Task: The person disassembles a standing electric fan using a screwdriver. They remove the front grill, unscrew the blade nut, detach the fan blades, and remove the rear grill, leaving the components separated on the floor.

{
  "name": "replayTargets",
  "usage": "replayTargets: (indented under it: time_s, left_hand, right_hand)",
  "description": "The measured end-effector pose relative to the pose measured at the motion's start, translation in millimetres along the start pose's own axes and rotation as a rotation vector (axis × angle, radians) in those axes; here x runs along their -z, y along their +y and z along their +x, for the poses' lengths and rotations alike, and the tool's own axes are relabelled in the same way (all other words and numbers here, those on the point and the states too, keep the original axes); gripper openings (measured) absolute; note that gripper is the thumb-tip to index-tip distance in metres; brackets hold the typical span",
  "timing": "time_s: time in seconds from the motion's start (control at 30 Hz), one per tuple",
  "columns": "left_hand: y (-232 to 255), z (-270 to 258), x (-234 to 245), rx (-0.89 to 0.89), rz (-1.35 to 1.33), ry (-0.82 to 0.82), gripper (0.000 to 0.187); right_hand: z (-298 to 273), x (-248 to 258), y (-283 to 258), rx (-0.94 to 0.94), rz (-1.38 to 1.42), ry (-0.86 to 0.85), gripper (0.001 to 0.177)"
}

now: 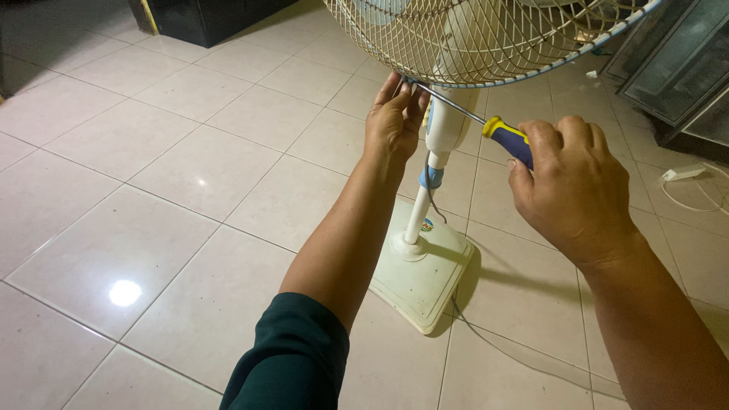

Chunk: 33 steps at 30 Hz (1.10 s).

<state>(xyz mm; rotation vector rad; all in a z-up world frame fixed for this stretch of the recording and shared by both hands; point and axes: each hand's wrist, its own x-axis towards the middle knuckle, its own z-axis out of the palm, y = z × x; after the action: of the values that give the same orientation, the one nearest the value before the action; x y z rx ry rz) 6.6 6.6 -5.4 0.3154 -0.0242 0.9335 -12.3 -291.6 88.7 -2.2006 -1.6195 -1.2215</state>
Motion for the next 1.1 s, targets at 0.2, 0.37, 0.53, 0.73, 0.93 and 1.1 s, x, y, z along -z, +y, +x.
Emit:
replayTargets:
  time_s: [0.2,0.37,0.53,0.73,0.93,1.1]
  left_hand:
    - [7,-4,-2,0.002,0.036,-0.012,0.043]
    - [17,-7,3,0.009,0.034,-0.009,0.043]
    - [35,-25,27,0.008,0.167,0.04,0.046]
    - [55,-73,118,0.023,0.481,0.079,0.049]
    - [52,-143,253,0.115,1.055,0.233,0.046]
    - [76,-151,342,0.414,1.23,0.351,0.052]
  right_hand:
    - [-6,-1,6,-0.031,0.012,-0.014,0.044]
    - [-17,-5,10,-0.054,0.064,-0.003,0.041]
    - [-45,-29,14,-0.121,0.193,-0.125,0.043]
    - [-100,-116,-14,-0.28,0.49,-0.41,0.044]
    - [-177,-244,-85,-0.284,0.658,-0.618,0.043]
    - [-253,-333,-155,-0.394,0.704,-0.858,0.04]
